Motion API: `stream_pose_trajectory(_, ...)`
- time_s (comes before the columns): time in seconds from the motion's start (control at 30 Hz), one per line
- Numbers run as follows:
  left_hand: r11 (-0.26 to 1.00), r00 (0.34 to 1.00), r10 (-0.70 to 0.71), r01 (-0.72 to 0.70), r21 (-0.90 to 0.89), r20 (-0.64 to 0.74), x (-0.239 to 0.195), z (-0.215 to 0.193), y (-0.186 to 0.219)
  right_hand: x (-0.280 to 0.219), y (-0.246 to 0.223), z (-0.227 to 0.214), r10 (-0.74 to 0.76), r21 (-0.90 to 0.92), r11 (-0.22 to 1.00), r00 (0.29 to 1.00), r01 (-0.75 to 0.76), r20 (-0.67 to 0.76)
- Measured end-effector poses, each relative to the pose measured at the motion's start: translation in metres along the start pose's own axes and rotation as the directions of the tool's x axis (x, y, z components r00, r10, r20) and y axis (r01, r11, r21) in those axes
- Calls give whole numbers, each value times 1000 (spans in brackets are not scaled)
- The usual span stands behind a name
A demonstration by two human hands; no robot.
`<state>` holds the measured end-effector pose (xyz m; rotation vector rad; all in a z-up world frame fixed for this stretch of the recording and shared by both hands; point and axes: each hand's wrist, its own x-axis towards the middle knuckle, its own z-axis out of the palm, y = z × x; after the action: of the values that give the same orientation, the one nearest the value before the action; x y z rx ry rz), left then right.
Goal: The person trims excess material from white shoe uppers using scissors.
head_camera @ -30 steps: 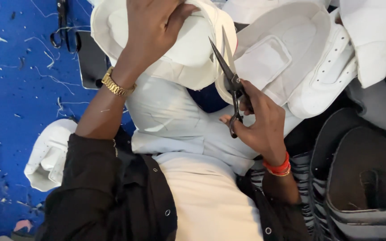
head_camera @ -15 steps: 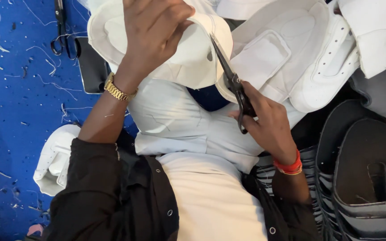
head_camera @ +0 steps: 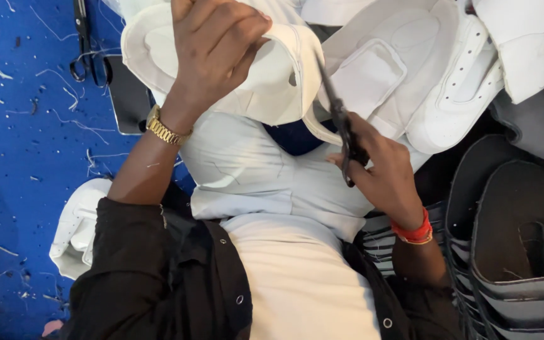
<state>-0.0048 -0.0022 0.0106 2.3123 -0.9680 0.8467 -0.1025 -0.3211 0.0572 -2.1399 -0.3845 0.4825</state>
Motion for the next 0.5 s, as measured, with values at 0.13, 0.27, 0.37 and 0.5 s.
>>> stream_pose_trajectory(0.13,1000,1000,-6,6,13,1,6,-4,5,-9,1,2,-3,35,999,999,5,-53)
stream_pose_trajectory(0.27,1000,1000,11,-11,25,9,13,-7,8,-11,-2,6,-5,96,995,999,9,-42)
stream_pose_trajectory(0.37,1000,1000,9,-9,8,4,6,-4,5,-9,5,11,11,191,982,1000,-10,-5)
stream_pose_trajectory(0.5,1000,1000,3,-3,-21,1,3,-1,5,0,17,10,1,350,937,1000,-12,32)
